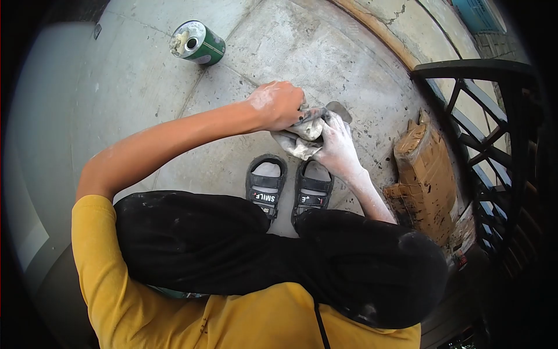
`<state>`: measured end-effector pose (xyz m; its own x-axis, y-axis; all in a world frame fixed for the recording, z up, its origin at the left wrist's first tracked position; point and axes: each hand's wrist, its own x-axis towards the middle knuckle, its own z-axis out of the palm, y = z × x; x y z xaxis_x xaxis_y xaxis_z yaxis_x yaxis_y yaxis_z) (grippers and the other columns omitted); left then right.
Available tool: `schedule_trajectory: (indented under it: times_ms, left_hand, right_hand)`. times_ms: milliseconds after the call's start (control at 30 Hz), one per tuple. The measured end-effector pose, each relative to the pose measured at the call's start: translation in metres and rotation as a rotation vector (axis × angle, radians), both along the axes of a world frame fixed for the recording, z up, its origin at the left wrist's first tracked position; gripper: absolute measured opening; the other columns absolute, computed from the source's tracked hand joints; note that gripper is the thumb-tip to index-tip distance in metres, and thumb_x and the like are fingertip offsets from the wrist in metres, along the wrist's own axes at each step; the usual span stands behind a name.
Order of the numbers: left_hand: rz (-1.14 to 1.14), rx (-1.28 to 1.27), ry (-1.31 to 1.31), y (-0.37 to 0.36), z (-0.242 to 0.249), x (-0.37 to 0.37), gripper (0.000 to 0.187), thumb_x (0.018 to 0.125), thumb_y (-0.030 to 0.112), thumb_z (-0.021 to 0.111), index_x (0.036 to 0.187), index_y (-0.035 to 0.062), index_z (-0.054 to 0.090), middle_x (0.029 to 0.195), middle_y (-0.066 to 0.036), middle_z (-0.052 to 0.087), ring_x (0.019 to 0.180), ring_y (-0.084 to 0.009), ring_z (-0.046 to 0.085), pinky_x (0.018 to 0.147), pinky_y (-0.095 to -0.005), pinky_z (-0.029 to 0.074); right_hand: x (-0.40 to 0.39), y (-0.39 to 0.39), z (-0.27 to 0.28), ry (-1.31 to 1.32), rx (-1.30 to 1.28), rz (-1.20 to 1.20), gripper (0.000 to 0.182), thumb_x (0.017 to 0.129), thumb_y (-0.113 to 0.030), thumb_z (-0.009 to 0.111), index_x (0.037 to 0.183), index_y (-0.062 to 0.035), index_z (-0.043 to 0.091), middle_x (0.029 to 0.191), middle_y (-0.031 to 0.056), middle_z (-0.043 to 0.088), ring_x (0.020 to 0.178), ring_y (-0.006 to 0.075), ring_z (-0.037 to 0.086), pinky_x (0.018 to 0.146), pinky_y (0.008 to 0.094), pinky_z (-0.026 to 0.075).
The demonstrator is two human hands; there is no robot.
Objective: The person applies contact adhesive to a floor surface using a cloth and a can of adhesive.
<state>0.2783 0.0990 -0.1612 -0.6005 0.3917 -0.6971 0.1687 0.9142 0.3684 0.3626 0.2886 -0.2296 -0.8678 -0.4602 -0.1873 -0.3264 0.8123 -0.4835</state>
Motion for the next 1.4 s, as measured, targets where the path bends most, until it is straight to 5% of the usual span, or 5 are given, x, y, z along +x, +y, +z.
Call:
schedule_trajectory:
  times_ms: [100,200,633,733,1400]
  left_hand:
    - [-0.068,0.159,0.112,0.003,-0.003,0.015,0.033,0.092,0.035,0.061,0.091,0.0035,0.071,0.097,-0.018,0.07,0.094,-0.0369,0.066,0.082,-0.0438,0.054]
    - [-0.163,0.487,0.314,0.005,0.005,0.028,0.029,0.09,0.033,0.06,0.088,0.0059,0.071,0.09,-0.014,0.068,0.091,-0.034,0.066,0.077,-0.0434,0.054]
    - [-0.259,0.318,0.364,-0.01,0.044,0.024,0.047,0.095,0.043,0.057,0.122,0.0052,0.055,0.117,-0.018,0.058,0.109,-0.0348,0.058,0.097,-0.0477,0.046]
    - [-0.106,0.426,0.497,-0.038,0.037,0.006,0.054,0.098,0.051,0.05,0.122,0.0023,0.058,0.113,-0.02,0.062,0.107,-0.0334,0.06,0.095,-0.0434,0.048]
    - [0.559,0.897,0.575,-0.076,0.122,0.014,0.036,0.1,0.039,0.055,0.111,0.0052,0.061,0.097,-0.009,0.066,0.086,-0.0154,0.067,0.081,-0.0325,0.057]
  right_hand:
    - [-0.01,0.014,0.019,-0.915,-0.922,-0.158,0.055,0.072,-0.025,0.087,0.117,-0.0023,0.065,0.127,0.0125,0.059,0.123,0.0214,0.051,0.106,0.0367,0.04]
    - [-0.014,0.008,0.029,-1.005,-0.879,-0.037,0.054,0.07,-0.022,0.089,0.115,-0.0017,0.067,0.12,0.0099,0.065,0.112,0.0158,0.058,0.099,0.0332,0.046]
    - [0.011,-0.014,0.021,-0.545,-0.738,-0.089,0.03,0.08,-0.011,0.068,0.107,-0.0022,0.062,0.097,0.0174,0.066,0.093,0.0335,0.065,0.085,0.0372,0.05]
    - [0.011,-0.012,0.023,-0.487,-0.677,-0.069,0.02,0.085,-0.009,0.068,0.103,-0.0011,0.064,0.098,0.0091,0.07,0.092,0.0165,0.065,0.086,0.0323,0.05]
    - [0.021,-0.012,0.009,-0.474,-0.603,-0.029,0.021,0.085,-0.007,0.068,0.104,-0.0001,0.065,0.097,0.0098,0.07,0.092,0.0162,0.066,0.087,0.0317,0.051]
